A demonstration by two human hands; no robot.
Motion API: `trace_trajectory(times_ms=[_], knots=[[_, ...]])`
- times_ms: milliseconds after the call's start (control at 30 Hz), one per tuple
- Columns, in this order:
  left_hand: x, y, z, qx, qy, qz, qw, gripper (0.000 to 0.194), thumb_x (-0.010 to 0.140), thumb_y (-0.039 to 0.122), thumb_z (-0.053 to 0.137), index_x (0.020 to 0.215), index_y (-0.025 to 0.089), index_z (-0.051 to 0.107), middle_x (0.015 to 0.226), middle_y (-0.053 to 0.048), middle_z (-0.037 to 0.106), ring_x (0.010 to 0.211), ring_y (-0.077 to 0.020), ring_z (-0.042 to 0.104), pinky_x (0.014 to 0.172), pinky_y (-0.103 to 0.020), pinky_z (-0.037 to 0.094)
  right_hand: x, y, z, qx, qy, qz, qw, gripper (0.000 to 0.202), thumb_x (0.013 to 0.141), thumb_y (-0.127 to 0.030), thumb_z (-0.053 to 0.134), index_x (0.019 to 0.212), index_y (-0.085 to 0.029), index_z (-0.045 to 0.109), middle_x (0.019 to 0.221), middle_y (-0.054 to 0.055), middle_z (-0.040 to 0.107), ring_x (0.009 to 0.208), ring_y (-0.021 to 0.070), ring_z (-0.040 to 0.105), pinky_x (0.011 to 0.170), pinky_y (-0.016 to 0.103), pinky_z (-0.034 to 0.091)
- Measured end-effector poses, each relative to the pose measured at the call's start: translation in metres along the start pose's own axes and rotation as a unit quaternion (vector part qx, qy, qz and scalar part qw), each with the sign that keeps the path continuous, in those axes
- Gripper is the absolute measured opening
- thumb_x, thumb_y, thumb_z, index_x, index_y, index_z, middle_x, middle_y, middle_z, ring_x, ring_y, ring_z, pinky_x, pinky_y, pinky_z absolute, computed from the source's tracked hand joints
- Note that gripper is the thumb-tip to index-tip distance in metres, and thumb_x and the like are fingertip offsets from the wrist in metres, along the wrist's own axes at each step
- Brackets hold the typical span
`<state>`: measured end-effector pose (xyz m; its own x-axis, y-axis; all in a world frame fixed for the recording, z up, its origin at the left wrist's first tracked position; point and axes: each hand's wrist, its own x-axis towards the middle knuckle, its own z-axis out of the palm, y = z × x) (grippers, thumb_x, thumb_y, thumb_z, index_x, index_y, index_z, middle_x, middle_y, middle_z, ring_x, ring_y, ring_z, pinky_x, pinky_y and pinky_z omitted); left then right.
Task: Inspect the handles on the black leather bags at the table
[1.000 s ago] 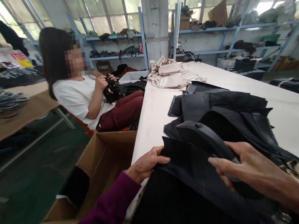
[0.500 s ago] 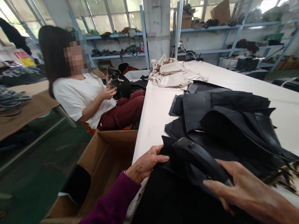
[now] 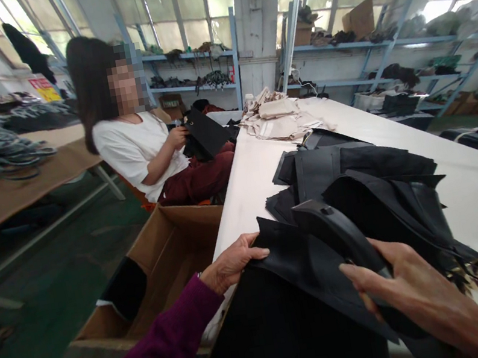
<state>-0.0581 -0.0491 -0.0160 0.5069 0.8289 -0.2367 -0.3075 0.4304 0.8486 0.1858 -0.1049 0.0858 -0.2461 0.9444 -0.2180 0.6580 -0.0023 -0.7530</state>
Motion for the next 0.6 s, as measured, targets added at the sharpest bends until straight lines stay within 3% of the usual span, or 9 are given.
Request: trace_trajectory(times_ms=[133, 300, 433, 600], knots=[[0.001, 0.000, -0.003, -0.022, 0.001, -0.005, 1.000, 0.038, 0.057, 0.015, 0.072, 0.094, 0.010, 0.062, 0.079, -0.006, 0.065, 0.062, -0.0121, 0.058, 0.058, -0.020, 0.044, -0.009, 0.003, -0.003, -0.038, -0.025, 0.033, 0.998, 0.031, 0.080, -0.052, 0.046, 0.070, -0.022, 0.047, 0.047, -0.005, 0.054, 0.045, 0.0147, 0.056, 0.045, 0.024, 0.043], [0.002, -0.002, 0.001, -0.009, -0.004, -0.009, 1.000, 0.035, 0.057, 0.016, 0.072, 0.091, 0.011, 0.063, 0.074, -0.005, 0.064, 0.058, -0.0121, 0.058, 0.055, -0.020, 0.043, -0.011, -0.004, 0.016, -0.024, -0.071, 0.017, 0.997, 0.023, 0.082, -0.043, 0.047, 0.076, -0.020, 0.046, 0.048, -0.006, 0.053, 0.043, 0.0133, 0.055, 0.043, 0.022, 0.042], [0.001, -0.004, 0.003, 0.012, -0.005, -0.008, 1.000, 0.032, 0.060, 0.017, 0.071, 0.090, 0.011, 0.063, 0.073, -0.004, 0.064, 0.060, -0.0129, 0.058, 0.055, -0.021, 0.043, 0.001, -0.008, 0.024, 0.007, -0.060, -0.001, 0.998, 0.023, 0.081, -0.042, 0.051, 0.075, -0.020, 0.046, 0.045, -0.006, 0.053, 0.039, 0.0129, 0.053, 0.039, 0.021, 0.039], [-0.005, -0.006, 0.002, 0.012, -0.008, -0.004, 1.000, 0.034, 0.060, 0.018, 0.071, 0.093, 0.011, 0.063, 0.075, -0.005, 0.064, 0.060, -0.0121, 0.058, 0.057, -0.021, 0.044, 0.009, -0.004, 0.009, 0.022, -0.019, -0.028, 0.999, 0.029, 0.084, -0.045, 0.047, 0.069, -0.020, 0.048, 0.049, -0.005, 0.054, 0.043, 0.0129, 0.053, 0.044, 0.022, 0.041]])
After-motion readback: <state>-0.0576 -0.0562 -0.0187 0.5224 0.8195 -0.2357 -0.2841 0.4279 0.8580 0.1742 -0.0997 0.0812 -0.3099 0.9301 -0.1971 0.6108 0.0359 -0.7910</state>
